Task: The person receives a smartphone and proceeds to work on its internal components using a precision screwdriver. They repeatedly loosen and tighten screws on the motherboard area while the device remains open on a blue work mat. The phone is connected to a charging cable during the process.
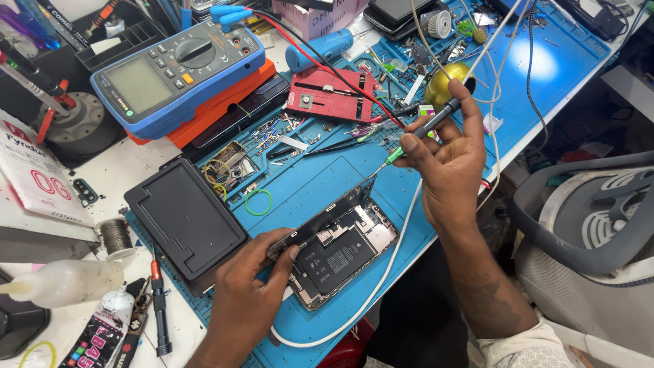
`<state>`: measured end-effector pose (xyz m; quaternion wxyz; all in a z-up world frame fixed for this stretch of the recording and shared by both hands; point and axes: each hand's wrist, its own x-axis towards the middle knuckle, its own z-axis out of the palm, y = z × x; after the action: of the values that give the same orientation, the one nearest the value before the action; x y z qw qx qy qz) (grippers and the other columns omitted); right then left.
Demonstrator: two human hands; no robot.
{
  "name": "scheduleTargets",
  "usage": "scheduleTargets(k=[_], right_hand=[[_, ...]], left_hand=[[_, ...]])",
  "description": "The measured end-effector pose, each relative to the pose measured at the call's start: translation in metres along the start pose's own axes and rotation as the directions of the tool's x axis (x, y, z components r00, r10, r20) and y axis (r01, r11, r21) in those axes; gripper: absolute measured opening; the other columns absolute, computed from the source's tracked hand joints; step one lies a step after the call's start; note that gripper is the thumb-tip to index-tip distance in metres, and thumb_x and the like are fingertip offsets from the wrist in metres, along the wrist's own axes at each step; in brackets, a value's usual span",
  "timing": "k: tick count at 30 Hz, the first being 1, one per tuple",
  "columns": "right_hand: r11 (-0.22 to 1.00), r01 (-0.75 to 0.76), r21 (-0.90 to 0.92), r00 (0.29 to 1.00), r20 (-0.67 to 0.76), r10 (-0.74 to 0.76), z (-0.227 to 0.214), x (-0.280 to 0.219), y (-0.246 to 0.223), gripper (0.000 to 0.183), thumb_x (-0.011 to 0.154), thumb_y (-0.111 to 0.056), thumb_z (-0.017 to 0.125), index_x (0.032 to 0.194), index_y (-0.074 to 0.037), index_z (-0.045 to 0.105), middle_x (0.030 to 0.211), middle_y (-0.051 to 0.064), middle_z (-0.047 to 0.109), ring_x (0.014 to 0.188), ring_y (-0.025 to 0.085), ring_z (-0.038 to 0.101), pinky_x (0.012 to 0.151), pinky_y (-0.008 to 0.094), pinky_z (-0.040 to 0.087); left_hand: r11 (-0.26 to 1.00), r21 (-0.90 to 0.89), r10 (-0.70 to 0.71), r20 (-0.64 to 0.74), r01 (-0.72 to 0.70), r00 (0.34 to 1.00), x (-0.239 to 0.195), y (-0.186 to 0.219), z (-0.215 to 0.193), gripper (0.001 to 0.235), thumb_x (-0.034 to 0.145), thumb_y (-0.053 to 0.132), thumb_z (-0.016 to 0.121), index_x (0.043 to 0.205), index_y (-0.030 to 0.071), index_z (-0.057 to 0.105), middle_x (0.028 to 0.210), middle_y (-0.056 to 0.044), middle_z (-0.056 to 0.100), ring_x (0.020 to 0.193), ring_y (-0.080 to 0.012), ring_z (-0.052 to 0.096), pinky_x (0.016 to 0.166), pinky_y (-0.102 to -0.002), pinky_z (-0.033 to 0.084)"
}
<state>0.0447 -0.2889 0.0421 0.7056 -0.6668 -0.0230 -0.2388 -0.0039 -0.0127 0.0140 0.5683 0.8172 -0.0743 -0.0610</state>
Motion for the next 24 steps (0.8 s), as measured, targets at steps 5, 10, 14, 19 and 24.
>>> scheduleTargets(k=[5, 10, 14, 19, 24], right_hand=[[1.000, -0.003, -0.003, 1.000, 0.000, 0.003, -0.001, 0.001, 0.003, 0.086, 0.097, 0.001, 0.076, 0.166, -0.008, 0.025, 0.118, 0.013, 0.065, 0.099, 0.016, 0.071, 0.076, 0.030, 0.067], [1.000, -0.003, -0.003, 1.000, -0.005, 0.003, -0.002, 0.001, 0.003, 0.086, 0.097, 0.002, 0.077, 0.166, -0.009, 0.026, 0.118, 0.012, 0.065, 0.099, 0.015, 0.071, 0.077, 0.029, 0.067], [0.999, 0.027, 0.031, 1.000, -0.007, -0.027, 0.002, -0.002, 0.000, 0.085, 0.099, 0.004, 0.077, 0.167, -0.010, 0.028, 0.120, 0.012, 0.063, 0.101, 0.016, 0.070, 0.079, 0.030, 0.066], [0.996, 0.049, 0.073, 0.999, 0.007, -0.050, 0.010, -0.015, -0.008, 0.087, 0.098, 0.006, 0.079, 0.164, -0.011, 0.024, 0.117, 0.013, 0.060, 0.101, 0.018, 0.070, 0.083, 0.032, 0.068], [0.992, 0.124, -0.018, 0.989, 0.089, -0.122, 0.019, -0.046, -0.011, 0.088, 0.099, 0.011, 0.078, 0.161, -0.012, 0.020, 0.117, 0.013, 0.060, 0.103, 0.023, 0.072, 0.091, 0.037, 0.068]], left_hand=[[1.000, 0.003, 0.001, 0.002, -0.001, 1.000, 0.000, -0.004, 0.001, 0.024, 0.090, 0.014, 0.070, 0.113, 0.006, 0.073, 0.095, -0.009, 0.079, 0.080, -0.0148, 0.079, 0.054, -0.029, 0.065], [0.996, 0.001, 0.090, -0.008, -0.090, 0.996, 0.000, -0.007, 0.001, 0.025, 0.092, 0.013, 0.070, 0.114, 0.004, 0.072, 0.098, -0.010, 0.079, 0.084, -0.0156, 0.080, 0.061, -0.029, 0.066], [0.999, -0.033, 0.025, 0.006, -0.024, 1.000, -0.001, -0.006, 0.001, 0.024, 0.090, 0.014, 0.070, 0.113, 0.005, 0.073, 0.097, -0.010, 0.080, 0.083, -0.0158, 0.080, 0.059, -0.029, 0.067], [0.997, -0.025, 0.074, 0.004, -0.074, 0.997, 0.000, -0.004, 0.000, 0.024, 0.090, 0.014, 0.072, 0.112, 0.005, 0.074, 0.098, -0.010, 0.079, 0.086, -0.0163, 0.080, 0.063, -0.030, 0.065], [0.987, -0.007, 0.162, -0.047, -0.163, 0.986, -0.002, -0.004, -0.003, 0.022, 0.092, 0.014, 0.072, 0.113, 0.005, 0.073, 0.096, -0.010, 0.079, 0.082, -0.0173, 0.079, 0.066, -0.032, 0.062]])
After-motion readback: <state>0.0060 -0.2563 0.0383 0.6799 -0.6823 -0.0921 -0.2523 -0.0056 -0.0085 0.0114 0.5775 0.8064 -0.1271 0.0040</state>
